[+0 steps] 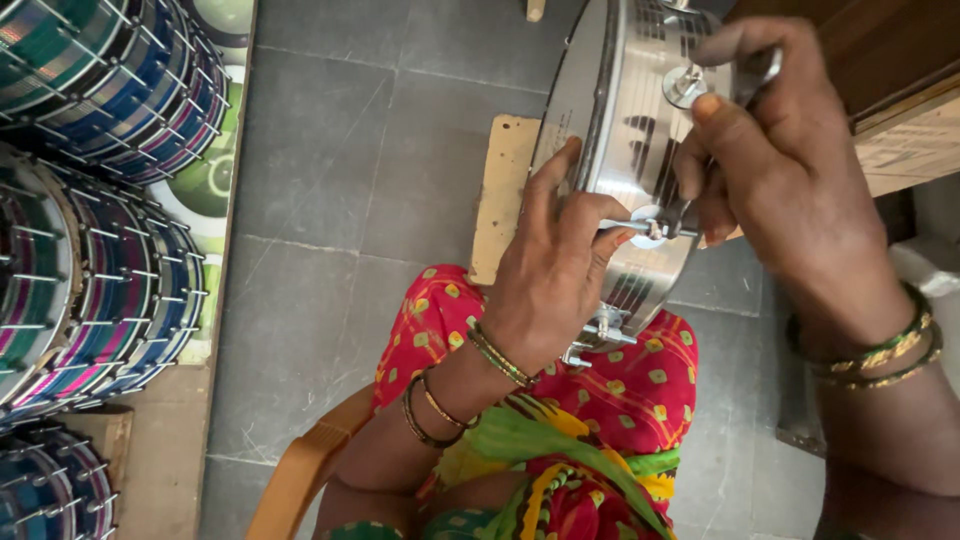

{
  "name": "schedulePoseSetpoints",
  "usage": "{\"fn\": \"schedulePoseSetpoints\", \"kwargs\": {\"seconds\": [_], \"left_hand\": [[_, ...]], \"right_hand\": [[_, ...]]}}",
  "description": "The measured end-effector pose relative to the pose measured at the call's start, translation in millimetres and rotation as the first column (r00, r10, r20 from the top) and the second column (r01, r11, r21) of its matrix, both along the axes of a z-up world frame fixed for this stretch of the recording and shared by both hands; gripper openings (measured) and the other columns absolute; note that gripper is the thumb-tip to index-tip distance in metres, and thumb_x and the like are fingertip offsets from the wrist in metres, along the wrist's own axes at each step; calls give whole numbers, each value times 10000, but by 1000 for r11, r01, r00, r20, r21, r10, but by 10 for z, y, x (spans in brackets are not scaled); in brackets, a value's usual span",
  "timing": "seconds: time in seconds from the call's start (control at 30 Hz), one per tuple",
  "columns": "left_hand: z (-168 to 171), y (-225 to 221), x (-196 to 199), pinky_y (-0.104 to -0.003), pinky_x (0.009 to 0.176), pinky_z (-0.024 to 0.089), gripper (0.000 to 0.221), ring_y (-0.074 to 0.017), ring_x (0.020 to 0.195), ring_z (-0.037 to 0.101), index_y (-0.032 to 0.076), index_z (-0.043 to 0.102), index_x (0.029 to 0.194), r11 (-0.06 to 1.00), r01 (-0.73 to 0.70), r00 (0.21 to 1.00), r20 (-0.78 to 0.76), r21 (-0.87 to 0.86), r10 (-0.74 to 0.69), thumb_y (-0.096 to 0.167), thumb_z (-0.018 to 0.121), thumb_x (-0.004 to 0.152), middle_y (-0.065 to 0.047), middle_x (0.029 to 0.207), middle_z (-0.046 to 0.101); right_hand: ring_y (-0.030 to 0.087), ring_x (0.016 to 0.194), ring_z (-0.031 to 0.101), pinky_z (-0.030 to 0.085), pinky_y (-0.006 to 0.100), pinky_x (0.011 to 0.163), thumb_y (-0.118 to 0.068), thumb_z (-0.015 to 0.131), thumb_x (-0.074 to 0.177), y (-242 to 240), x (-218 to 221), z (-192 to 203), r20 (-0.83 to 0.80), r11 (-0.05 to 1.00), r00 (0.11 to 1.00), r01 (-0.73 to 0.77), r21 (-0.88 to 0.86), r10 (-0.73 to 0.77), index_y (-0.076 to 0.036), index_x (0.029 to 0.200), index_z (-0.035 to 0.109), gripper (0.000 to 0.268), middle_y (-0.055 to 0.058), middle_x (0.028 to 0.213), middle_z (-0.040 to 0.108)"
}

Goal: The person assembles and secures a drum by placing the drum head onto the shell and then using a wrench to tighten the nuts on the tension rods.

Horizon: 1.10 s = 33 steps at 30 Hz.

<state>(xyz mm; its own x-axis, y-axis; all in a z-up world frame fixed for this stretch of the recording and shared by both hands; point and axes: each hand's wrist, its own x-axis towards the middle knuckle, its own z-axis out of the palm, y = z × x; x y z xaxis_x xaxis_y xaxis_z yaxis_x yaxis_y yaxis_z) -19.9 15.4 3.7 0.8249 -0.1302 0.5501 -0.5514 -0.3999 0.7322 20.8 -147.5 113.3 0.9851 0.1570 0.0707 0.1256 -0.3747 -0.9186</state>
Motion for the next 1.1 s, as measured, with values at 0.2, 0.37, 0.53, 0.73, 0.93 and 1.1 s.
{"fn": "schedulePoseSetpoints", "kwargs": {"seconds": [0.2,0.37,0.53,0.73,0.93,1.1], "left_hand": [[55,28,-27,-491,1013,575,259,-486,1349,573,92,541,1195,1000,13,1000,-15,-7,-13,166,702,1006,-287,1547,423],[64,16,-75,-497,1006,569,260,-470,1334,588,107,559,1169,998,58,997,-47,27,-56,165,725,977,-260,1537,458],[1,-34,-31,-484,1032,581,256,-480,1345,575,92,532,1192,999,35,999,13,36,-35,147,699,1006,-279,1550,421],[22,32,196,-466,887,603,262,-482,1304,601,95,510,1210,1000,-11,1000,-4,7,11,130,681,1014,-285,1527,420],[47,53,205,-476,888,597,243,-468,1259,612,96,515,1208,1000,5,1000,-26,8,-5,136,667,1023,-273,1527,431],[-17,59,132,-467,949,602,246,-465,1272,612,93,510,1213,999,33,999,-8,20,-33,146,663,1028,-277,1548,412]], "right_hand": [[91,452,441,351,221,429,-122,441,1150,-19,-156,-137,161,999,987,31,-38,-24,-62,1350,328,238,44,679,535],[82,454,456,352,208,420,-154,443,1171,-118,-275,-236,205,997,977,63,-44,-53,-52,1359,313,251,50,670,548],[119,514,555,402,225,473,-85,473,1120,-217,-443,-331,458,966,885,41,-255,83,-61,1258,402,157,75,713,597],[297,686,644,523,398,561,-5,726,821,-169,-278,-487,752,793,325,12,-609,573,-48,888,540,203,161,862,679],[274,707,669,562,350,551,5,474,949,-260,-306,-662,837,882,309,-14,-472,452,-109,837,425,167,159,857,703],[170,612,608,485,283,554,-264,333,1274,-634,-494,-511,586,989,798,131,65,-145,-21,1105,498,339,138,839,585]]}}
